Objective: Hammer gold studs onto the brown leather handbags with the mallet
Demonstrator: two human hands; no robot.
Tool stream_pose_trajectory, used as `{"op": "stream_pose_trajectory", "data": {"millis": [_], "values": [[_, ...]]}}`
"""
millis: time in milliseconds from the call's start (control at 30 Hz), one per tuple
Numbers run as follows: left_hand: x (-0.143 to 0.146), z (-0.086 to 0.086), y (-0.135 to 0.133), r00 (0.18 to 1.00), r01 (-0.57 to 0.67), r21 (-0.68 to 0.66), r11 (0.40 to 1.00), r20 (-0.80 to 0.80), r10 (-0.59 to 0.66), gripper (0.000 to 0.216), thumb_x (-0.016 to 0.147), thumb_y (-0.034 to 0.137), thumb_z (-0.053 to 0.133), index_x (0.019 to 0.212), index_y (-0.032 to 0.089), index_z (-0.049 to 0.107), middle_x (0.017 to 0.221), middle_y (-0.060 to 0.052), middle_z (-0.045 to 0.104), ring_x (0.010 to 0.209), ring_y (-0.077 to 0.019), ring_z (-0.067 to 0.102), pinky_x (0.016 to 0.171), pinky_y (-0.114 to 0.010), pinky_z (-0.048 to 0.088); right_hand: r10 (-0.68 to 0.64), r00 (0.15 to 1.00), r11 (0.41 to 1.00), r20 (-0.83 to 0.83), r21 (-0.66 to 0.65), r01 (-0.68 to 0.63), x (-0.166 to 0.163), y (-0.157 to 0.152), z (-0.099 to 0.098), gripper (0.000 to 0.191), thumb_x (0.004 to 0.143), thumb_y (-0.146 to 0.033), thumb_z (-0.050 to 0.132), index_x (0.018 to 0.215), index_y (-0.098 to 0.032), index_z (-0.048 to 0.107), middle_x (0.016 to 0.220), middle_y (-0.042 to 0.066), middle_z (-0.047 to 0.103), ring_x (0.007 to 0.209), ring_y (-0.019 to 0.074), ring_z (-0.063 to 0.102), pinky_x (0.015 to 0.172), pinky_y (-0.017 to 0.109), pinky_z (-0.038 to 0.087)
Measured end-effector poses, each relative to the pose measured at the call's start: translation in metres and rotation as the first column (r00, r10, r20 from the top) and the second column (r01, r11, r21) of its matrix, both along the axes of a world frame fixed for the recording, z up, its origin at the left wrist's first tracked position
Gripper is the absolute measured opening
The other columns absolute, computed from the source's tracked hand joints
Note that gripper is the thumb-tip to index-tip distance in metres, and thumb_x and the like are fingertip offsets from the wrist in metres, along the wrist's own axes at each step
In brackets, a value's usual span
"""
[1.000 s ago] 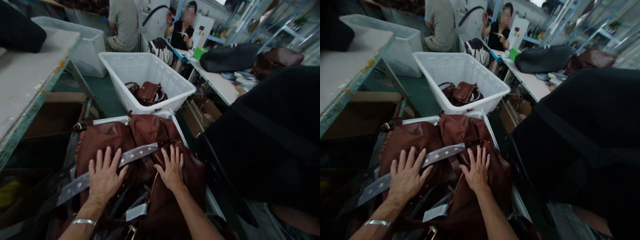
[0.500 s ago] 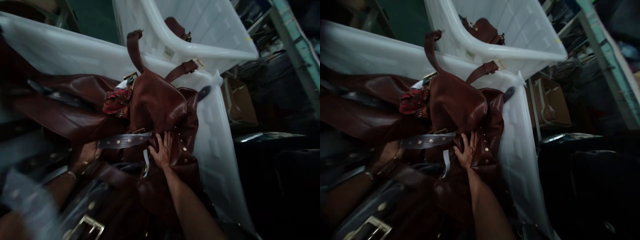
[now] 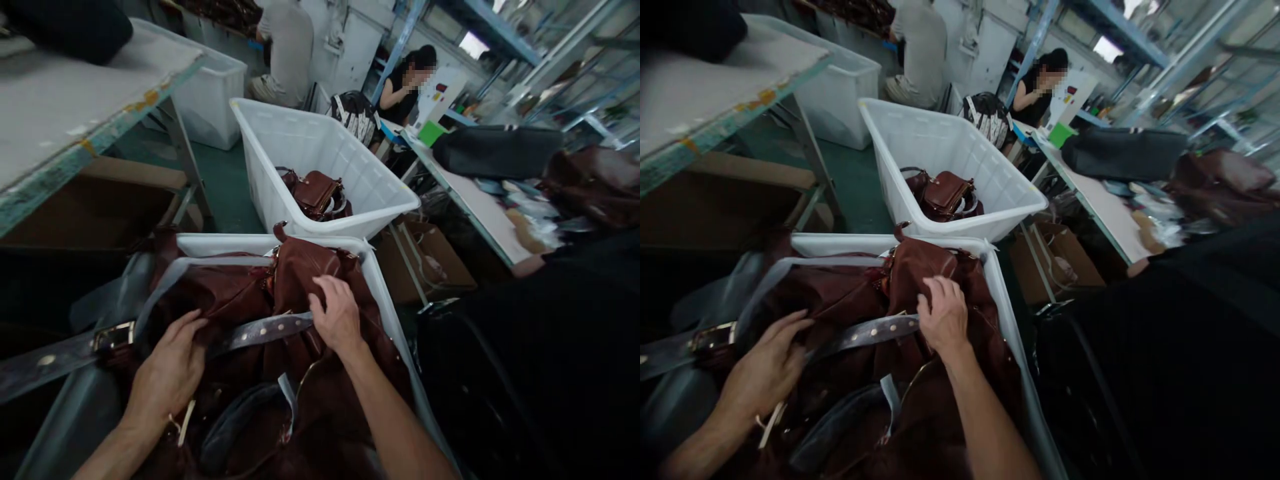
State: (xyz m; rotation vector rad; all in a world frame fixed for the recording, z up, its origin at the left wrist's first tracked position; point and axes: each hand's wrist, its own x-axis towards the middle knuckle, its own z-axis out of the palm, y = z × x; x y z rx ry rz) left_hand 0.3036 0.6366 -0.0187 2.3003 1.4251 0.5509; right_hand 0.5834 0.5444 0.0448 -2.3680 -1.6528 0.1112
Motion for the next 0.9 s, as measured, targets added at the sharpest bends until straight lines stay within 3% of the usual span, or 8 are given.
{"op": "stream_pose_trajectory", "data": {"millis": [67, 167, 367, 467, 567, 733, 833, 900], "values": [[0.021, 0.007, -0.002, 1.0, 0.024, 0.086, 0.996, 0.005, -0.024, 0.058, 0.096, 0.042, 0.029, 0.138, 0.009, 0.052, 0.156, -0.017, 0.036, 0.141, -0.0327, 0.04, 0.118, -0.049, 0.034, 0.085, 0.995, 0.996, 0.044, 0.011, -0.085, 0.001, 0.033, 0.002, 0.059, 0.096, -0.051, 0.058, 0.15, -0.034, 0.043, 0.163, 0.004, 0.026, 0.15, 0.0303, 0.019, 0.122, 0.051, 0.017], [0.056, -0.017, 0.003, 0.986, 0.121, 0.187, 0.975, -0.134, -0.097, 0.069, 0.092, 0.055, 0.047, 0.15, 0.017, 0.041, 0.164, -0.02, 0.012, 0.149, -0.0455, 0.015, 0.116, -0.068, 0.02, 0.135, 0.989, 0.988, 0.055, -0.079, -0.131, 0.007, 0.069, -0.035, 0.067, 0.089, -0.062, 0.064, 0.148, -0.034, 0.046, 0.165, 0.009, 0.022, 0.151, 0.0391, 0.01, 0.119, 0.062, 0.013], [0.083, -0.117, 0.011, 0.949, 0.076, -0.095, 0.993, -0.3, -0.101, 0.057, 0.099, 0.048, 0.041, 0.15, 0.023, 0.04, 0.156, -0.03, 0.019, 0.148, -0.0449, 0.022, 0.107, -0.07, 0.033, 0.116, 0.993, 0.972, 0.021, -0.207, -0.109, 0.024, 0.083, -0.142, 0.065, 0.096, -0.062, 0.052, 0.151, -0.029, 0.041, 0.166, 0.01, 0.016, 0.152, 0.0358, 0.0, 0.121, 0.057, 0.014], [0.089, -0.144, 0.02, 0.95, 0.047, -0.188, 0.981, -0.296, -0.102, 0.055, 0.1, 0.046, 0.039, 0.15, 0.024, 0.04, 0.155, -0.028, 0.025, 0.148, -0.0438, 0.021, 0.111, -0.071, 0.026, 0.121, 0.992, 0.96, -0.021, -0.251, -0.122, 0.027, 0.092, -0.174, 0.064, 0.1, -0.056, 0.048, 0.153, -0.023, 0.038, 0.167, 0.011, 0.009, 0.152, 0.032, -0.009, 0.121, 0.056, 0.014], [0.094, -0.156, 0.027, 0.945, 0.042, -0.226, 0.973, -0.306, -0.112, 0.053, 0.099, 0.045, 0.043, 0.149, 0.025, 0.042, 0.155, -0.025, 0.029, 0.148, -0.0419, 0.023, 0.113, -0.069, 0.026, 0.115, 0.99, 0.952, -0.079, -0.276, -0.132, 0.028, 0.102, -0.187, 0.062, 0.101, -0.049, 0.051, 0.152, -0.016, 0.038, 0.166, 0.015, 0.009, 0.152, 0.0315, -0.011, 0.122, 0.055, 0.013], [0.092, -0.157, 0.027, 0.954, 0.053, -0.236, 0.97, -0.274, -0.119, 0.052, 0.101, 0.042, 0.044, 0.15, 0.025, 0.04, 0.159, -0.024, 0.026, 0.147, -0.043, 0.024, 0.112, -0.069, 0.028, 0.107, 0.978, 0.914, -0.176, -0.369, -0.167, 0.026, 0.112, -0.155, 0.068, 0.096, -0.043, 0.063, 0.152, -0.014, 0.038, 0.165, 0.019, 0.014, 0.152, 0.0366, -0.001, 0.122, 0.056, 0.011], [0.088, -0.144, 0.022, 0.973, 0.092, -0.235, 0.968, -0.187, -0.138, 0.052, 0.104, 0.039, 0.037, 0.152, 0.018, 0.035, 0.162, -0.023, 0.015, 0.149, -0.0452, 0.016, 0.112, -0.073, 0.023, 0.12, 0.961, 0.864, -0.248, -0.452, -0.224, 0.014, 0.089, -0.099, 0.071, 0.095, -0.045, 0.064, 0.155, -0.021, 0.034, 0.163, 0.015, 0.025, 0.15, 0.0368, 0.017, 0.118, 0.056, 0.025], [0.086, -0.13, 0.021, 0.978, 0.141, -0.243, 0.96, -0.12, -0.173, 0.053, 0.104, 0.038, 0.042, 0.152, 0.017, 0.033, 0.163, -0.018, 0.014, 0.148, -0.0447, 0.016, 0.113, -0.073, 0.024, 0.147, 0.953, 0.859, -0.266, -0.443, -0.256, -0.005, 0.047, -0.05, 0.063, 0.102, -0.048, 0.049, 0.157, -0.023, 0.029, 0.161, 0.011, 0.03, 0.15, 0.034, 0.021, 0.117, 0.057, 0.029]]}}
